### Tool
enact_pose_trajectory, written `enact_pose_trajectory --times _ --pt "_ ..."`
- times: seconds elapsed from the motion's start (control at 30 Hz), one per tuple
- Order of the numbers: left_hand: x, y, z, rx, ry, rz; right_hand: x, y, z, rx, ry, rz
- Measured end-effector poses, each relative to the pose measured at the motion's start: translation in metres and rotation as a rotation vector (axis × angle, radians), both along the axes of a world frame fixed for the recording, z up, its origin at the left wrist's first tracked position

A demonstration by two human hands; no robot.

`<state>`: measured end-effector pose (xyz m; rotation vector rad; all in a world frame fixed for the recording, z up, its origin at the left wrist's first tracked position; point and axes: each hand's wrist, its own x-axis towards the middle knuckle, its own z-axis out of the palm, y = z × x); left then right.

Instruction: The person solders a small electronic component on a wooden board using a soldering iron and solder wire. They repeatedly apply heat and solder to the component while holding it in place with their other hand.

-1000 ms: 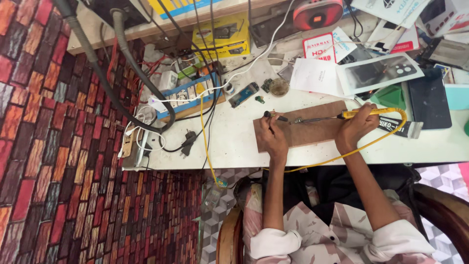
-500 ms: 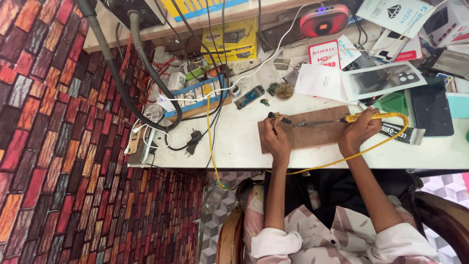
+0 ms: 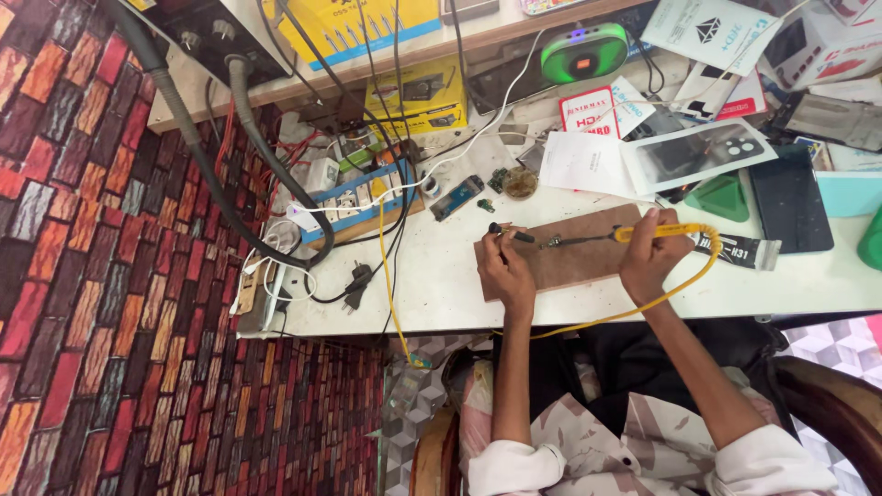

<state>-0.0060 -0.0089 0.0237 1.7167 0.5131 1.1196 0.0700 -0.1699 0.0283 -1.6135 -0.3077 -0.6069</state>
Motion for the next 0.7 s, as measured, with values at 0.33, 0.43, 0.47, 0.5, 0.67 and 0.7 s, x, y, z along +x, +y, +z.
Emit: enact_pose_trajectory --times 0.33,0.43,0.47,0.5,0.67,0.7 --pt "0.004 0.002 -0.009 0.003 -0.018 -0.014 0.004 -0.010 -0.011 0.073 -0.001 0.022" --pt "0.007 0.000 -0.013 -0.022 -0.078 -0.055 0.005 -0.015 -0.016 0.028 -0.019 -0.039" --pt "0.006 0.001 -0.014 -0.051 -0.077 -0.058 0.006 -0.014 -0.017 0.040 -0.011 -0.063" --pt "0.006 0.000 -0.014 -0.077 -0.071 -0.055 0.006 -0.012 -0.018 0.055 0.002 -0.079" --pt "0.005 0.002 -0.015 -0.004 -0.029 -0.012 0.021 0.001 -0.022 0.572 0.271 0.047" --pt "0.004 0.001 -0.015 -0.008 -0.039 -0.026 0.024 0.003 -0.024 0.654 0.303 0.076"
